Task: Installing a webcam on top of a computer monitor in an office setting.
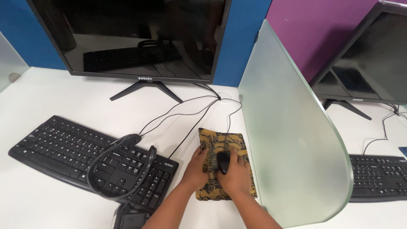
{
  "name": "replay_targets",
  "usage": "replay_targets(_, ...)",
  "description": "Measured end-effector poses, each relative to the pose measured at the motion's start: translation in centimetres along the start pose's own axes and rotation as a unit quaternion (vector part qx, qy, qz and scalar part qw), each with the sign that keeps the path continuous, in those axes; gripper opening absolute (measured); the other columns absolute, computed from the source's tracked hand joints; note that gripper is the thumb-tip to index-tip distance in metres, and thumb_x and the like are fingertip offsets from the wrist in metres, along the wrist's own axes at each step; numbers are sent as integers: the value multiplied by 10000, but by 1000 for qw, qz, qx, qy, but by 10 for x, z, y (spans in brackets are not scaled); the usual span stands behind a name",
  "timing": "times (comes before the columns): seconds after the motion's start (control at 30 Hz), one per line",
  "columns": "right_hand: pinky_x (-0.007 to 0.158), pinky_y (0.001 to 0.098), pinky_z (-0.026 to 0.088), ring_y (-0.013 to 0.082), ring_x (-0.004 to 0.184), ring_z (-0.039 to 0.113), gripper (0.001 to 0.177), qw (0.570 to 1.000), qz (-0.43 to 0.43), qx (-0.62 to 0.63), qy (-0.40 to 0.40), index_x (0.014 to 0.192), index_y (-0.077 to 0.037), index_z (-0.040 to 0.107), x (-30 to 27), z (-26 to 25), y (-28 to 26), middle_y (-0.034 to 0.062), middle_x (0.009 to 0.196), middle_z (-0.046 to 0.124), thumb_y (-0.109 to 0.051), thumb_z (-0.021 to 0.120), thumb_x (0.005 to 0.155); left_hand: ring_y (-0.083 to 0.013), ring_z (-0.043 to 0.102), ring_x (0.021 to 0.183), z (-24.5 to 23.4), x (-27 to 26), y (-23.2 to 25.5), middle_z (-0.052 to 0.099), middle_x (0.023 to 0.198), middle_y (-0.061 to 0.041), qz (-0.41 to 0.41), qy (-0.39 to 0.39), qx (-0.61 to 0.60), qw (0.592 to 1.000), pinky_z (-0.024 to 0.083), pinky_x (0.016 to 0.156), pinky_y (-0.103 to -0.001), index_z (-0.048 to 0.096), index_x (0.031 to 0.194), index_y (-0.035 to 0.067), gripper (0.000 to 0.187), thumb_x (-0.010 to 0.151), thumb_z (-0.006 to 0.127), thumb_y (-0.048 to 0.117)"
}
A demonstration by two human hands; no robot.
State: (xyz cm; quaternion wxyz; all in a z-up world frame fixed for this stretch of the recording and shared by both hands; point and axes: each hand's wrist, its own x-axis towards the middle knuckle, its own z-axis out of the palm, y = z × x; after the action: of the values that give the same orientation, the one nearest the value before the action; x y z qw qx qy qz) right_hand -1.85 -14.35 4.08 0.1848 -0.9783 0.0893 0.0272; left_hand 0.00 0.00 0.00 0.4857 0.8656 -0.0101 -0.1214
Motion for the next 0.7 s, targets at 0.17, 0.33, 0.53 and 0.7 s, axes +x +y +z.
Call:
replay_targets(0.17,1065,439,485,393,1294,494,1092,999,-14,-32,0,1584,-173,213,-6,-1,0,157,1442,516,-310,881,731,-221,262,1535,-6,-24,17,127,1710,11,0,-2,93,996,360,1203,-308,336,1569,194,906,783,700,-72)
replay_targets(0.33,1088,445,482,391,1345,471,1107,998,1,-47,-35,1622,-200,166,-4,-3,-4,182,1499,454,-335,857,767,-225,233,1534,-16,-35,30,103,1706,-2,-2,1,185,983,398,1173,-342,395,1535,187,827,814,765,24)
replay_targets(0.53,1156,659,245,370,1516,182,1130,990,-5,-132,-56,1595,-295,97,-11,-18,-28,153,1644,151,-395,869,776,-276,258,1503,-24,-38,17,162,1660,-81,28,20,254,967,469,1074,-403,495,1441,147,660,840,760,84)
replay_targets(0.7,1191,686,187,324,1504,236,847,989,-84,-122,-30,1547,-261,306,-12,-2,-41,88,1594,273,-409,772,856,-236,573,1332,-49,-36,-9,603,1460,-9,169,183,256,934,527,1055,-399,716,1190,130,349,874,651,-4)
